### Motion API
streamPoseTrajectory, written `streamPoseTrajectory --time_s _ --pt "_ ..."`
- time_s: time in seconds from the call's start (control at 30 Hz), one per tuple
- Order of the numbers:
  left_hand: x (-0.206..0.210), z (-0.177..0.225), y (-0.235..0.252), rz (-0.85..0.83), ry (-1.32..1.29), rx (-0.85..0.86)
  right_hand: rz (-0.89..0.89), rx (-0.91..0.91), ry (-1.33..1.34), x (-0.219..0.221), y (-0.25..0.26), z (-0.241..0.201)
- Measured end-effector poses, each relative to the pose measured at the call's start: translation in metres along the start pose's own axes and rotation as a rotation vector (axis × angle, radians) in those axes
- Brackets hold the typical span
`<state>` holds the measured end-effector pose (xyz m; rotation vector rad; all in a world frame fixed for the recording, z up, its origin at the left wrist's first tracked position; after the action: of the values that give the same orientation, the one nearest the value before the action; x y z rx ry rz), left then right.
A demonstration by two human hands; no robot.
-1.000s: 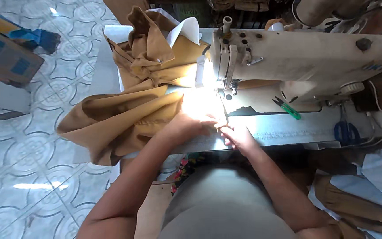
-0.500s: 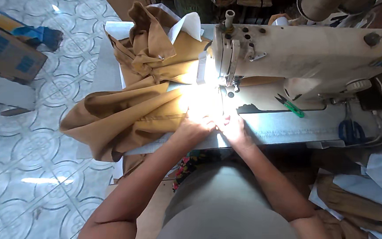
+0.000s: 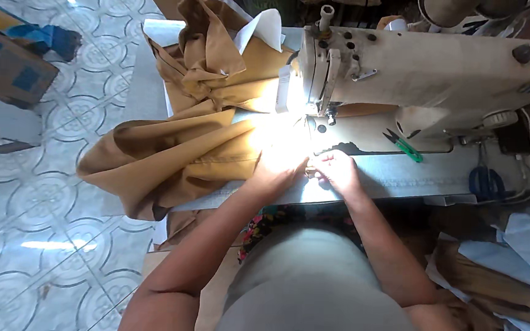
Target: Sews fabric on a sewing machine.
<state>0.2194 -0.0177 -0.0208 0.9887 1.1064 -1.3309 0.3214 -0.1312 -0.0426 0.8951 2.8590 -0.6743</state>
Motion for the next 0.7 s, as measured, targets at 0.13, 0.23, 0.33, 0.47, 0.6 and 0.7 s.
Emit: streamPoseTrajectory --time_s 0.13,0.23,0.33,0.47,0.6,0.7 --pt "0.001 -0.001 0.009 -0.029 -0.031 -0.021 -0.034 0.030 0.114 -0.003 0.005 0.006" --pt "0.002 -0.004 0.011 0.004 -0.101 0.009 -0.043 0.059 0.143 -0.003 0.004 0.007" --pt "-0.007 0.001 0.005 0.071 -0.069 0.028 -0.052 0.020 0.147 -0.001 0.003 0.007" --pt "-0.012 0.021 -0.008 0.092 0.166 -0.013 -0.002 -0.085 -0.022 0.005 -0.001 0.002" --pt "-0.008 0.027 -0.016 0.077 0.176 -0.045 0.131 -0.228 -0.267 0.009 -0.009 -0.001" --pt "-0.005 0.025 -0.017 0.059 0.154 -0.046 0.198 -0.270 -0.452 0.016 -0.016 -0.008"
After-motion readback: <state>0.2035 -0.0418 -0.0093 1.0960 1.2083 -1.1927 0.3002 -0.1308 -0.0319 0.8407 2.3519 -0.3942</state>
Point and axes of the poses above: each hand's wrist, its own y-axis towards the middle knuckle, its own x-axis out of the palm, z = x × y, the point moved 7 cm from there along y, towards the middle knuckle, and after that the axes turned 13 degrees about -z, right-handed, at the moved point
